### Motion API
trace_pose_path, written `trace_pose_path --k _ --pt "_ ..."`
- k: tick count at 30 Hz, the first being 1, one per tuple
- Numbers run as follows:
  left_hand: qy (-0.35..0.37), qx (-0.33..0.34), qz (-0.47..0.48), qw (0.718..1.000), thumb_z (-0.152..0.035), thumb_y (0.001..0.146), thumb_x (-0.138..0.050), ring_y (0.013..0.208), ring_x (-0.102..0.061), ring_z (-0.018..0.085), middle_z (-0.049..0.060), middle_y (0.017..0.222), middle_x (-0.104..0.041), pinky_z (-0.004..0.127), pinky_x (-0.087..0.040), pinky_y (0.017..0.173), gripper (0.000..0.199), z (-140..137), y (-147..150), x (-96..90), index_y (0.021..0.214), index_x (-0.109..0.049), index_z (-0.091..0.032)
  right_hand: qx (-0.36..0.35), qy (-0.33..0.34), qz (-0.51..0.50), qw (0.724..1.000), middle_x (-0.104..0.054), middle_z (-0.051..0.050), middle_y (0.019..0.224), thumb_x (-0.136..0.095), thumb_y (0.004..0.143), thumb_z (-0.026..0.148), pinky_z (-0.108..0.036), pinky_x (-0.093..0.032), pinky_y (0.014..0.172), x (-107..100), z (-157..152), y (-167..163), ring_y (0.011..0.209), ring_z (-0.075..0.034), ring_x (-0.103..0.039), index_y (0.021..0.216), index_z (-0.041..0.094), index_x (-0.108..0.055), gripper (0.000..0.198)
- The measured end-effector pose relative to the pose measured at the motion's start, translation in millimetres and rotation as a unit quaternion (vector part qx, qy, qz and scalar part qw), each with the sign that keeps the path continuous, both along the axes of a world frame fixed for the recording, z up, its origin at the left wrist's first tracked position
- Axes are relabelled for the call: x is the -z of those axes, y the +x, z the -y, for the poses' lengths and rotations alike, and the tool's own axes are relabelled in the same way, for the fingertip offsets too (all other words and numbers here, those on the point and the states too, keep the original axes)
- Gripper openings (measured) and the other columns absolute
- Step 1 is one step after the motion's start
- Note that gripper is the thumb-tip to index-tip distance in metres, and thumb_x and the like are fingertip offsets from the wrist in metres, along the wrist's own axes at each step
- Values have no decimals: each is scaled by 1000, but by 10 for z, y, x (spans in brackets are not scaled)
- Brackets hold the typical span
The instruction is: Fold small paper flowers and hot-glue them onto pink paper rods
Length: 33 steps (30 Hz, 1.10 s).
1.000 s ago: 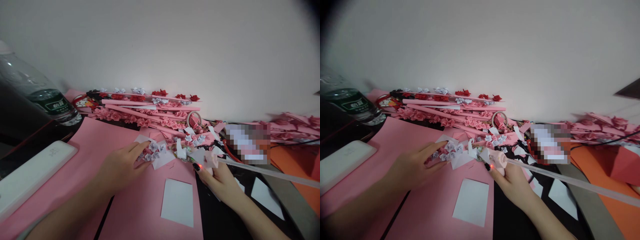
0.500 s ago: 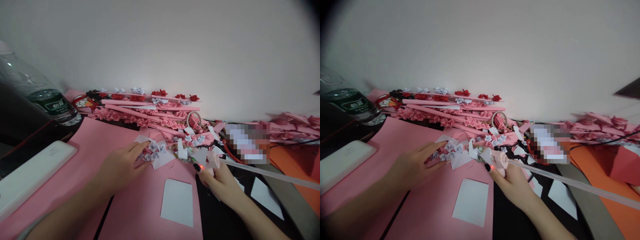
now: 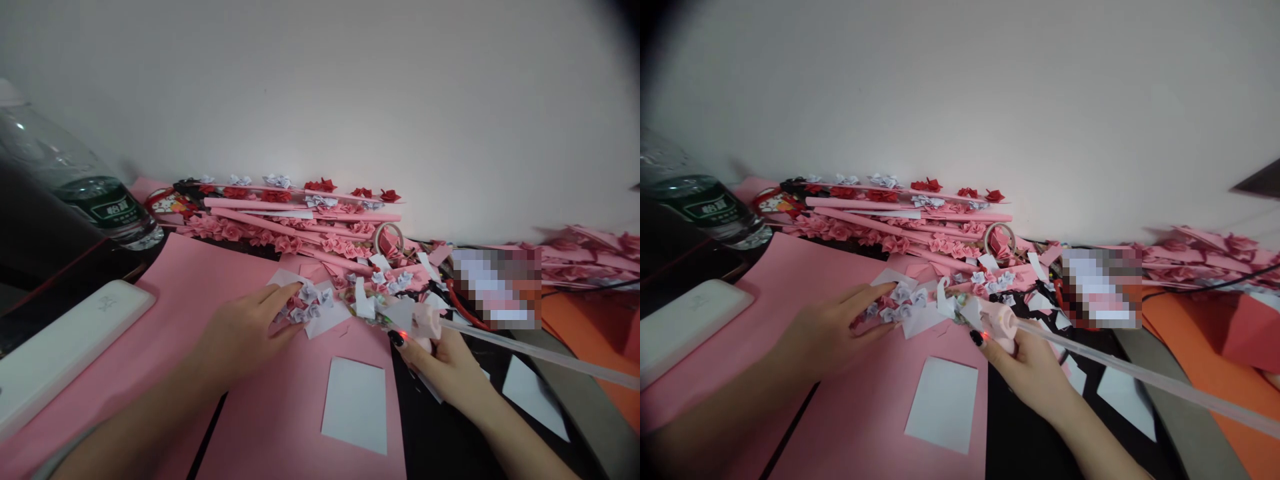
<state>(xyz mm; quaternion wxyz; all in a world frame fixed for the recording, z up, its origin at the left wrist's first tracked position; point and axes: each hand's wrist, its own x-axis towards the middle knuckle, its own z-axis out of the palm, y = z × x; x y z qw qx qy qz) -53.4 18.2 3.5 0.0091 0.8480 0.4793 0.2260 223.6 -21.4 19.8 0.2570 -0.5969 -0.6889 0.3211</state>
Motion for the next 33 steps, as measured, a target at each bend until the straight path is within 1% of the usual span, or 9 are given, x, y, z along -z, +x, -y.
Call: trace_pose_path --k 3,8,15,20,24,28,33 --pt "-10 -1 5 1000 -37 85 -51 73 -65 19 5 101 -69 27 -46 56 37 0 -2 3 119 -51 -23 4 -4 -2 1000 -42 3 49 -44 85 45 -23 -29 41 25 1 21 44 -10 -36 60 20 -43 36" --pt "-17 2 10 1000 -37 85 -52 75 -66 20 5 101 -68 29 -48 57 38 -8 -7 16 119 -51 -23 -7 -4 20 1000 -41 2 47 -40 88 46 -24 -28 42 62 20 56 44 -10 -37 55 20 -39 42" --pt "-19 4 10 1000 -36 85 -52 74 -66 20 6 100 -68 30 -49 57 37 -8 -1 14 120 -52 -22 -15 21 34 999 -41 3 46 -39 89 45 -24 -28 42 36 22 54 43 -10 -37 54 20 -38 43" --pt "-14 4 3 1000 -35 84 -52 77 -66 21 6 101 -68 30 -49 58 38 -7 6 6 120 -51 -22 -17 26 47 998 -41 3 45 -37 89 43 -24 -26 42 33 20 47 42 -10 -36 53 20 -38 43" --pt "-20 -2 3 1000 -35 85 -53 76 -66 19 5 101 -68 28 -49 59 38 0 0 7 120 -50 -23 -19 36 59 997 -42 2 46 -38 89 42 -24 -27 43 27 15 37 43 -10 -38 53 20 -39 42" --pt "-14 4 3 1000 -35 84 -53 75 -66 19 5 99 -68 28 -49 58 38 6 -10 9 120 -50 -22 -21 34 75 996 -42 2 45 -38 89 39 -24 -27 43 6 11 20 43 -10 -38 52 20 -38 42" --pt "-4 2 0 1000 -34 84 -53 73 -66 18 5 98 -69 27 -48 57 37 9 -3 10 119 -50 -22 -25 34 70 997 -42 2 45 -38 89 38 -24 -27 42 -9 19 10 43 -10 -36 53 20 -38 41"
